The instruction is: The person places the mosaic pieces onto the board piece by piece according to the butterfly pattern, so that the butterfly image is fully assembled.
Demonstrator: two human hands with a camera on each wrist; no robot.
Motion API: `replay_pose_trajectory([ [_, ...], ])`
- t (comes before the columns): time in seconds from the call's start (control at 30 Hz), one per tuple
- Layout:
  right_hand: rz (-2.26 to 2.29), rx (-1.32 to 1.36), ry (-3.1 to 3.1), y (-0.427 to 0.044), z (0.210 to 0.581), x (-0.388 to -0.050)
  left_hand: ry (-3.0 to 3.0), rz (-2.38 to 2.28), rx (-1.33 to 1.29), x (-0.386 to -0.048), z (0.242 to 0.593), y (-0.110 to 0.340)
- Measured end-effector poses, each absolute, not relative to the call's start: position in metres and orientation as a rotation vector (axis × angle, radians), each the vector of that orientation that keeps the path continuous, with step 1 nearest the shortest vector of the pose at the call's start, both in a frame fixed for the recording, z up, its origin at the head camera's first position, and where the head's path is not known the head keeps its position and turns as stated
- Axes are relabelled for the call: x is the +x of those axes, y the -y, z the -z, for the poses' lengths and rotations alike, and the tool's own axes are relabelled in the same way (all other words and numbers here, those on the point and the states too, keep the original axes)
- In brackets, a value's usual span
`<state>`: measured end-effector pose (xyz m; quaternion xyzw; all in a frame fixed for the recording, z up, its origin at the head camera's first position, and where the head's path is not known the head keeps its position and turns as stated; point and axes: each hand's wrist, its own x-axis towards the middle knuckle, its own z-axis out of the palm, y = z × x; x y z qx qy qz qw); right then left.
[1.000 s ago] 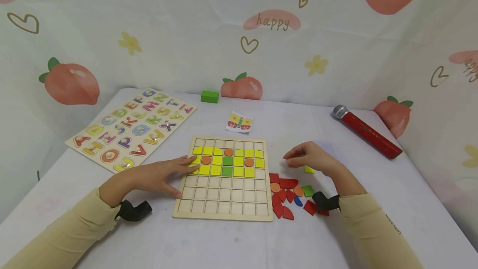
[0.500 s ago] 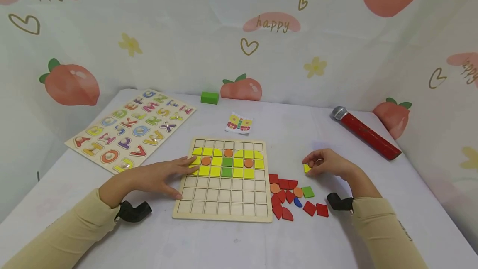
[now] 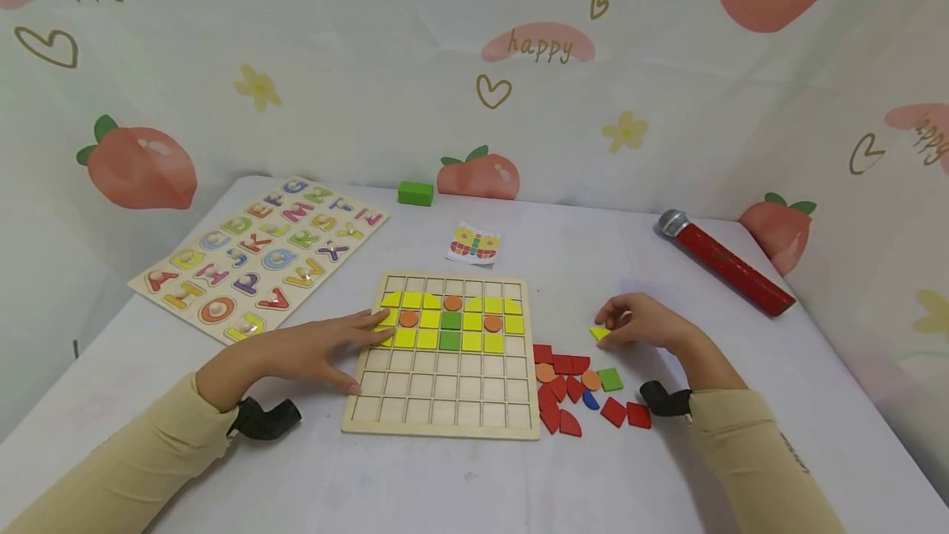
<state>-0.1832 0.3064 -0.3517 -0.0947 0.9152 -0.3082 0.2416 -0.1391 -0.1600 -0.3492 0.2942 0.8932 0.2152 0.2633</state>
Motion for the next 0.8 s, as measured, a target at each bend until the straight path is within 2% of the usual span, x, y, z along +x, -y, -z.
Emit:
replay_pose_trajectory([
  [0.43, 0.806, -0.258, -2.507, -0.298, 0.352, -0.188, -2.414, -0.577, 0.776, -0.139, 0.351, 0.16],
  [0.8, 1.04, -0.231, -2.46, -0.273, 0.348, -0.187, -2.418, -0.576, 0.77, -0.14, 0.352, 0.16],
])
